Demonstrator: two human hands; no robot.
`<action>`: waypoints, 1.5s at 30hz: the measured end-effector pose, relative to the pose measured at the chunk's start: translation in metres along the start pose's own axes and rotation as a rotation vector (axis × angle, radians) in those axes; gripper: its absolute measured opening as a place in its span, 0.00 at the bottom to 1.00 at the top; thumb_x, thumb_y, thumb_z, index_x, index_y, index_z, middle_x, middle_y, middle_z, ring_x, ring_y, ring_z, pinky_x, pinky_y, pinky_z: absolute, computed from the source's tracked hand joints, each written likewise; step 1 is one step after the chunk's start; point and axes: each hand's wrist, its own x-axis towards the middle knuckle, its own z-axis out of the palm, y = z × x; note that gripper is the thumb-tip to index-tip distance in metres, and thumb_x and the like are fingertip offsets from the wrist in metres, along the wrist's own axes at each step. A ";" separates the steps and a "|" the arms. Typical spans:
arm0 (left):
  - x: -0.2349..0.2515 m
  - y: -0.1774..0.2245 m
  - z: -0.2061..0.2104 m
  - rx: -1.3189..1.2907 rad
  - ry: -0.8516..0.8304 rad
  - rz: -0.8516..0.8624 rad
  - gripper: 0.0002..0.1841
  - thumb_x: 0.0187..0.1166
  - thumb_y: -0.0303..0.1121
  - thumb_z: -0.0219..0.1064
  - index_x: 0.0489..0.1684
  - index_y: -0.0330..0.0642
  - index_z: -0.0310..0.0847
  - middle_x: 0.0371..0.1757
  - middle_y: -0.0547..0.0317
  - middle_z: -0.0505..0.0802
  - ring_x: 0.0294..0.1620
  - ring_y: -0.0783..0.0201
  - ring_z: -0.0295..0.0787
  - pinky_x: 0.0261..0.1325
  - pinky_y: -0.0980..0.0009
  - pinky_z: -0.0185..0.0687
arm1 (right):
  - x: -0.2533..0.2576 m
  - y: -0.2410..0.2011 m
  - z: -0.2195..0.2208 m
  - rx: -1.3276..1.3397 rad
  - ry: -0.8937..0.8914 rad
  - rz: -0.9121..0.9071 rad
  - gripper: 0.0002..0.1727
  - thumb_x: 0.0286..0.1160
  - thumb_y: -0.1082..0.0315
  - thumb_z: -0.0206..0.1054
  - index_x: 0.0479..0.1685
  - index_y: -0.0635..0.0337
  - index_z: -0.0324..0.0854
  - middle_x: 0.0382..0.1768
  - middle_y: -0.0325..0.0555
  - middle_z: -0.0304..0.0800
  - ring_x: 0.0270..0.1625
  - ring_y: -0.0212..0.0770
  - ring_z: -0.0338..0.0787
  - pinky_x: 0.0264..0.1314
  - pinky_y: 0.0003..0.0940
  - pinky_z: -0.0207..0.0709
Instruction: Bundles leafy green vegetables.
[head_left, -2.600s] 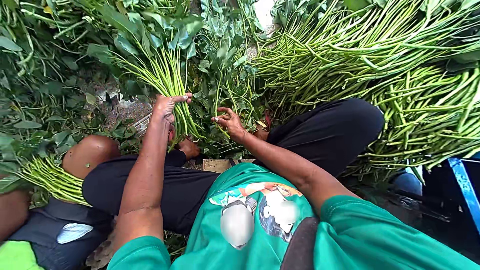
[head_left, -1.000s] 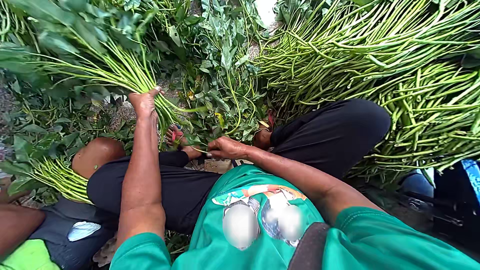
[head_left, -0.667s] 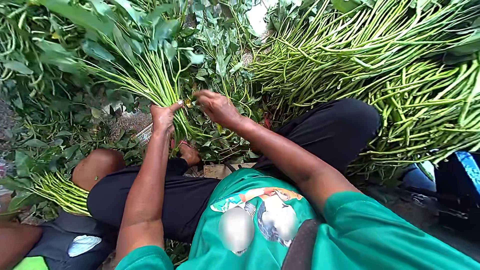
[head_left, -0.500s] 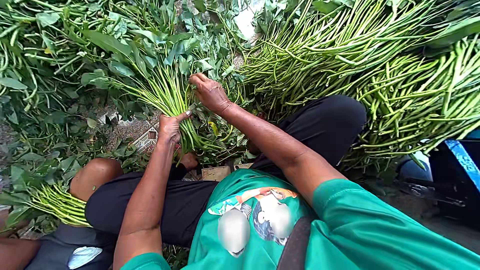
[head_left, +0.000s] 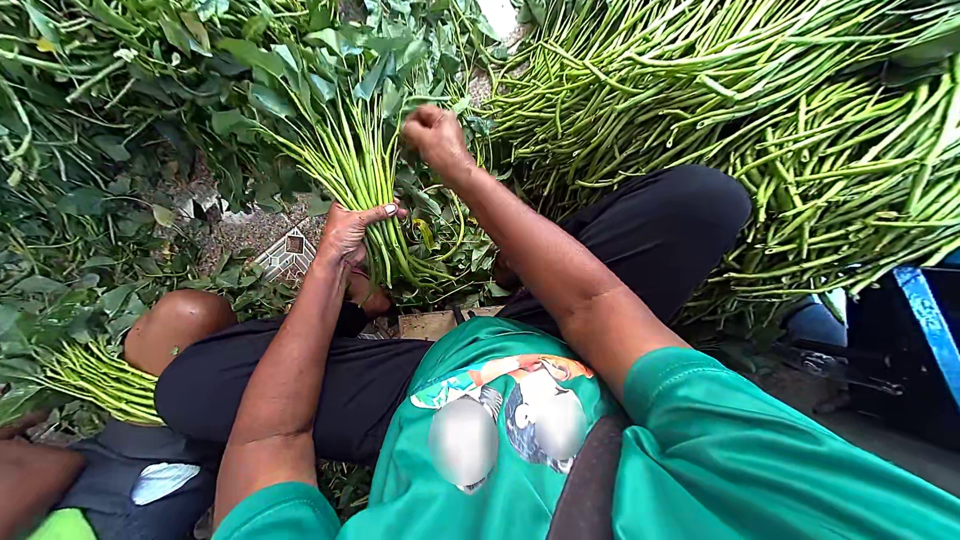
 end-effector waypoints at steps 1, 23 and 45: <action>0.001 0.001 -0.002 -0.010 0.007 0.012 0.20 0.67 0.11 0.71 0.57 0.33 0.75 0.42 0.49 0.96 0.42 0.56 0.97 0.50 0.62 0.95 | 0.000 -0.001 0.000 0.219 0.055 0.081 0.10 0.85 0.70 0.59 0.48 0.67 0.84 0.30 0.42 0.86 0.26 0.31 0.79 0.31 0.29 0.76; 0.012 0.057 -0.055 -0.181 0.309 0.317 0.17 0.76 0.13 0.64 0.59 0.35 0.70 0.44 0.49 0.94 0.42 0.56 0.96 0.49 0.61 0.95 | -0.090 0.039 0.008 -0.265 -0.145 -0.395 0.16 0.87 0.66 0.59 0.46 0.71 0.87 0.39 0.57 0.91 0.43 0.49 0.92 0.54 0.48 0.84; 0.014 0.057 -0.063 -0.220 0.458 0.315 0.17 0.78 0.17 0.67 0.62 0.35 0.71 0.46 0.48 0.94 0.46 0.55 0.95 0.55 0.59 0.93 | -0.084 0.066 0.029 -0.537 -0.406 -0.287 0.15 0.80 0.65 0.60 0.46 0.64 0.90 0.48 0.58 0.94 0.54 0.59 0.94 0.55 0.66 0.81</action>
